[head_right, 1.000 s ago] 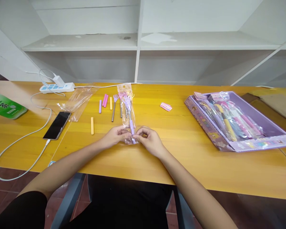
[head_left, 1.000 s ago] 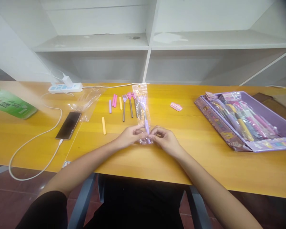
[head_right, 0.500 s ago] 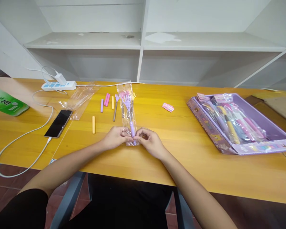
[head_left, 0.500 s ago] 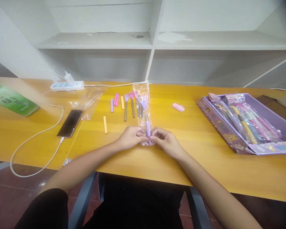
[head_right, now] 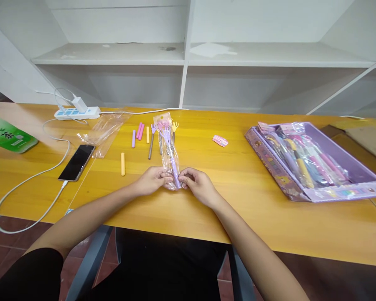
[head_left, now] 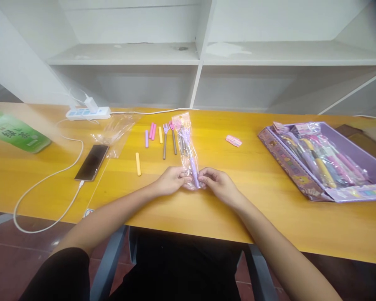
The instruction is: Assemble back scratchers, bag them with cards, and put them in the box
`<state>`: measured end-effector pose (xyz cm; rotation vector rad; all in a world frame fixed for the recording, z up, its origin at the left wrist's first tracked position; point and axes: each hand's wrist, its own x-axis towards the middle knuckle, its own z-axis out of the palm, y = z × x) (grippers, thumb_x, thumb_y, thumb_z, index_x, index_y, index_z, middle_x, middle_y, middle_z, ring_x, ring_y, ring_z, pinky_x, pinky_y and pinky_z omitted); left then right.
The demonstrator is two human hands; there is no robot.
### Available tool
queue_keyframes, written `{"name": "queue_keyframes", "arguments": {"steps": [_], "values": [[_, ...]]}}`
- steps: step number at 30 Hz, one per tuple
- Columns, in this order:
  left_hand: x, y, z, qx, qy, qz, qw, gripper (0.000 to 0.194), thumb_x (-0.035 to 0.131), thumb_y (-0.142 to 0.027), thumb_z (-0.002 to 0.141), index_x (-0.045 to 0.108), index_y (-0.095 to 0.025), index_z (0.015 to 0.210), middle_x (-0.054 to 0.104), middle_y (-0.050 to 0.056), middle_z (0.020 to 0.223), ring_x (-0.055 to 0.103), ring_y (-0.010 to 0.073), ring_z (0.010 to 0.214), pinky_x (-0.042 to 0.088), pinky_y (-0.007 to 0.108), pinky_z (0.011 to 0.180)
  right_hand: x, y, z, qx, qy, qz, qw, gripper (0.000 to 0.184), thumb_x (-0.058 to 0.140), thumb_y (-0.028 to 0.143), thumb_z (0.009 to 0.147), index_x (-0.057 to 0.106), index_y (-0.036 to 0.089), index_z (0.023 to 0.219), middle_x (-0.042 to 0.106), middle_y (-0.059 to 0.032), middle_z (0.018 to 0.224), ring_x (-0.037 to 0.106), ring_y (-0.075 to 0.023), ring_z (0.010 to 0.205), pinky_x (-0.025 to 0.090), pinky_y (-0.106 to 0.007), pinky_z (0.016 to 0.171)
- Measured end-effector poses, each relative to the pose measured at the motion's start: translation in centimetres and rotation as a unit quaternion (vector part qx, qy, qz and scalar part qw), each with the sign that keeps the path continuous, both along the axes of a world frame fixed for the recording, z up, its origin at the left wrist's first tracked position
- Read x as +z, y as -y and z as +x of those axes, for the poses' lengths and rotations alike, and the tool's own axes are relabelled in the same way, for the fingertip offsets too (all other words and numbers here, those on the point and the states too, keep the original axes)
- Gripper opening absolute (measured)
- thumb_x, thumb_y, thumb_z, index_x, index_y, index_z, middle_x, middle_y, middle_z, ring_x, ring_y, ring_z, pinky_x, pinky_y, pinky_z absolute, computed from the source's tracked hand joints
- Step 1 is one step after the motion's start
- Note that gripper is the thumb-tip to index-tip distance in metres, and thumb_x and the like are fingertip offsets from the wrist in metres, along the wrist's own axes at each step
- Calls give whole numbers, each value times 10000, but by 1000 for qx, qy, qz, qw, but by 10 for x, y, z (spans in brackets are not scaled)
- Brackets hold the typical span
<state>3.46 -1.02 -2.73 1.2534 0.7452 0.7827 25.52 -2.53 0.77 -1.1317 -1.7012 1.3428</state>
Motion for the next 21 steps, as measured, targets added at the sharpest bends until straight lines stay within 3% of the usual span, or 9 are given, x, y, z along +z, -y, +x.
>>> {"name": "queue_keyframes", "arguments": {"steps": [6, 13, 15, 17, 21], "values": [[18, 5, -2, -26, -3, -14, 1000, 456, 844, -510, 848, 658, -137, 1034, 775, 100, 869, 791, 244, 724, 636, 330, 666, 3, 2, 2, 37, -14, -24, 999, 484, 727, 684, 907, 627, 213, 854, 618, 2, 758, 567, -158, 675, 506, -308, 667], [16, 3, -5, -83, -4, 0, 997, 545, 829, -584, 852, 665, -110, 1066, 773, 135, 922, 776, 225, 754, 619, 323, 705, 8, 8, 2, 116, 6, 2, 993, 524, 588, 710, 1002, 637, 205, 876, 579, -6, 791, 482, -146, 680, 419, -287, 638], [13, 3, -4, -51, -2, 23, 998, 493, 828, -554, 863, 676, -115, 1028, 759, 111, 937, 752, 198, 792, 594, 293, 725, 11, 8, 1, 130, 14, 23, 991, 512, 579, 672, 1027, 637, 199, 839, 547, 2, 770, 463, -144, 685, 408, -287, 655], [10, 1, -3, 21, 29, 46, 998, 449, 796, -545, 897, 674, -138, 1041, 734, 71, 945, 722, 173, 824, 571, 266, 734, 14, 8, 1, 154, 15, 35, 987, 523, 600, 636, 1032, 610, 191, 758, 519, 11, 739, 467, -141, 693, 408, -286, 680], [10, -13, -8, 175, 123, 66, 975, 494, 778, -539, 922, 610, -211, 1250, 714, 26, 975, 695, 159, 838, 558, 264, 751, 16, 9, 0, 279, 28, 2, 960, 512, 584, 600, 1056, 684, 169, 799, 631, -28, 826, 566, -162, 778, 462, -303, 762]]}}
